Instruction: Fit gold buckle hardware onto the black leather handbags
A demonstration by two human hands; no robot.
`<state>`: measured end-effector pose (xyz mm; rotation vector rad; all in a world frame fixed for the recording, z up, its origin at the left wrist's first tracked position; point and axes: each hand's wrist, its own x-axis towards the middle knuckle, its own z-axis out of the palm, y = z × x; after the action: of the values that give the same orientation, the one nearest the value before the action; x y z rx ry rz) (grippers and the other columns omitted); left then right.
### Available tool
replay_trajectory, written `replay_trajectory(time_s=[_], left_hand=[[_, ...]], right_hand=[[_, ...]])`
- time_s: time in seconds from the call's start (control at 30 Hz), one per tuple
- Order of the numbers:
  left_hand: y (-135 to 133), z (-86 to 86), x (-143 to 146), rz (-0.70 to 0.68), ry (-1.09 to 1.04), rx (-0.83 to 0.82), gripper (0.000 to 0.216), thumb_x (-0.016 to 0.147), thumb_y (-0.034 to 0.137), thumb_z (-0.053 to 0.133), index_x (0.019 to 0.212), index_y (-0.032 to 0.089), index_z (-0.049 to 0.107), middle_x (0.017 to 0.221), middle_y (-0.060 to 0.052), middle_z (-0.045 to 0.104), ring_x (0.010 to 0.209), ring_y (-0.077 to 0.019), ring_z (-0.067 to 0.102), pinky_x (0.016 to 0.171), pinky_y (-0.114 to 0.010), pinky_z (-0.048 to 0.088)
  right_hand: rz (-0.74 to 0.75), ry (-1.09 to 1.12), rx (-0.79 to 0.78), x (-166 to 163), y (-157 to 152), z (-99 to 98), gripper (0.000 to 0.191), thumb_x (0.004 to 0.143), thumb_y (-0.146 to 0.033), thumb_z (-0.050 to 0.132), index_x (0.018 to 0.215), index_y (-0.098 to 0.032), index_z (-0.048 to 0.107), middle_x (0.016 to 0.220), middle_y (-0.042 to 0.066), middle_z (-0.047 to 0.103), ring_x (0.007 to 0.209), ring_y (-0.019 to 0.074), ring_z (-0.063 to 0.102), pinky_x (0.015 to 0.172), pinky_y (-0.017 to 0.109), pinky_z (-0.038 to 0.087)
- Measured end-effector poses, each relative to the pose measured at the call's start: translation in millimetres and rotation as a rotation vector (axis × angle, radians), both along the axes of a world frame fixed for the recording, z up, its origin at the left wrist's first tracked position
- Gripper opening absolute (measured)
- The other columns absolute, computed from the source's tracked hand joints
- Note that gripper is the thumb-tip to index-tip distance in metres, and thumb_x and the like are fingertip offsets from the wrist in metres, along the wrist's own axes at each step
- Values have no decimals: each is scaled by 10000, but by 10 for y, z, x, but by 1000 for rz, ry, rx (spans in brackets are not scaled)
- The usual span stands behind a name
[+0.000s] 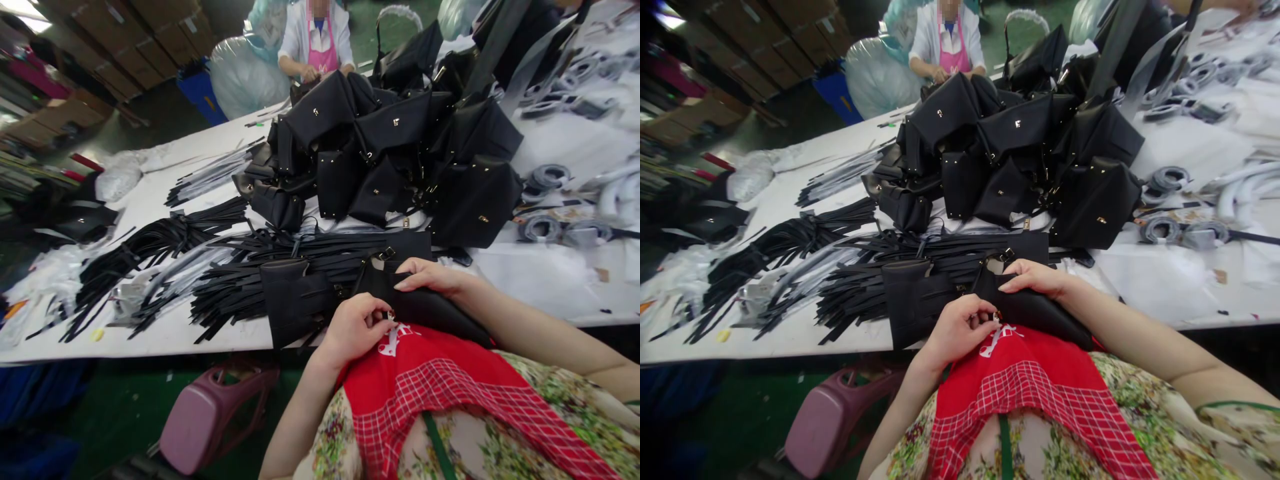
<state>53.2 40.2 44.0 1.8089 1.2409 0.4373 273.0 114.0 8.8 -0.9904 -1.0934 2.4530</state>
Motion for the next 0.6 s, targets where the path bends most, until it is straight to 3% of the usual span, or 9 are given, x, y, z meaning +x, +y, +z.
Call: replay_trajectory(time_s=[0.3, 0.47, 0.6], left_hand=[[70, 73, -44, -117, 19, 37, 212, 816, 110, 534, 961, 186, 669, 787, 1, 603, 635, -99, 518, 636, -215, 430], [169, 48, -46, -190, 49, 40, 116, 826, 154, 577, 874, 194, 675, 820, -19, 625, 778, -140, 577, 742, -244, 453], [203, 65, -25, -201, 28, 38, 126, 832, 145, 568, 849, 196, 682, 833, -26, 643, 820, -150, 595, 779, -251, 454]], right_hand=[[-30, 39, -14, 27, 9, -43, 221, 646, -296, 800, 672, -98, 705, 590, 14, 682, 432, 77, 540, 430, 181, 378], [12, 65, -37, 26, 19, -102, 211, 661, -282, 798, 694, -91, 712, 570, 9, 671, 413, 65, 515, 407, 168, 351], [-20, 91, -49, 20, 28, -134, 223, 644, -293, 810, 699, -97, 719, 606, 14, 692, 446, 81, 560, 456, 180, 420]])
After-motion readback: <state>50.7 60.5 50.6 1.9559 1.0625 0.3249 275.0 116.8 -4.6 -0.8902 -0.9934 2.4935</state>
